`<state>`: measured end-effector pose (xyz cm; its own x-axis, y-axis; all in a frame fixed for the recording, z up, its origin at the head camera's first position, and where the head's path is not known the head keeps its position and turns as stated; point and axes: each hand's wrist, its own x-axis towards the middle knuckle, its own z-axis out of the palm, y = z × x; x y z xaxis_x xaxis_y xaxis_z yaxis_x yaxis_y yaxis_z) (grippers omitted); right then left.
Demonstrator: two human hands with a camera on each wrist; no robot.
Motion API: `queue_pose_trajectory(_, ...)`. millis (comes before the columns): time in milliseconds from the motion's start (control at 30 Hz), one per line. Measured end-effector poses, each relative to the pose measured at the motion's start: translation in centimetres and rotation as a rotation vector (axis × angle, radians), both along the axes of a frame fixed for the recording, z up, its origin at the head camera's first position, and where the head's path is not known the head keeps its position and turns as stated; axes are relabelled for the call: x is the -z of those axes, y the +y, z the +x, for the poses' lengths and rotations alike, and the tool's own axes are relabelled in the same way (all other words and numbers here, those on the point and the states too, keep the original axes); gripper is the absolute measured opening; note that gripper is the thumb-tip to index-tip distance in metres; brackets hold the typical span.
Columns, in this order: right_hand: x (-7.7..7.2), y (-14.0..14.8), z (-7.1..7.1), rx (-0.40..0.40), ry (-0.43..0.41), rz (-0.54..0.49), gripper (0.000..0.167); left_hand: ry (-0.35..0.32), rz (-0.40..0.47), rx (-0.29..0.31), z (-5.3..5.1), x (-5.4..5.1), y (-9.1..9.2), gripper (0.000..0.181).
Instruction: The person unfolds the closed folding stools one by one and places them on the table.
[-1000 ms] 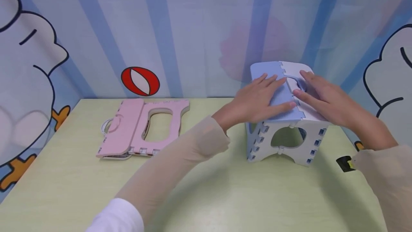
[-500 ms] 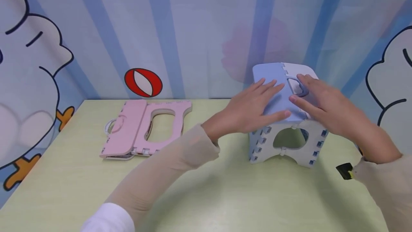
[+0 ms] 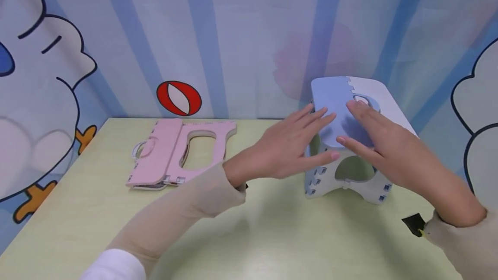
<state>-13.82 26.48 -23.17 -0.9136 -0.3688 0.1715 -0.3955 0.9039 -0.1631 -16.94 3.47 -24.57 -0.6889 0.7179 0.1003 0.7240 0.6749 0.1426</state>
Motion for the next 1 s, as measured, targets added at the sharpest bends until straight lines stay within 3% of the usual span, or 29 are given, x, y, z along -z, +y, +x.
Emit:
queue_pose_trajectory(233,0.5,-1.2,1.2,-0.067,0.052,-0.016,0.079,-0.015,0.039,0.000,1.5,0.1,-1.3,0.078)
queue_pose_trajectory(433,1.2,-2.4,2.0,-0.129,0.034,-0.028,0.078,-0.005,0.029,0.003,2.1,0.8,-2.5,0.079)
queue_pose_trajectory(667,2.1,-3.8,2.8,-0.229,0.074,-0.030,0.081,-0.008,0.052,-0.019,2.8,1.6,-4.5,0.079)
queue_pose_trajectory(1000,2.9,-5.8,3.4,-0.298,0.037,-0.088,0.080,0.019,0.088,-0.058,3.9,2.5,-7.0,0.082)
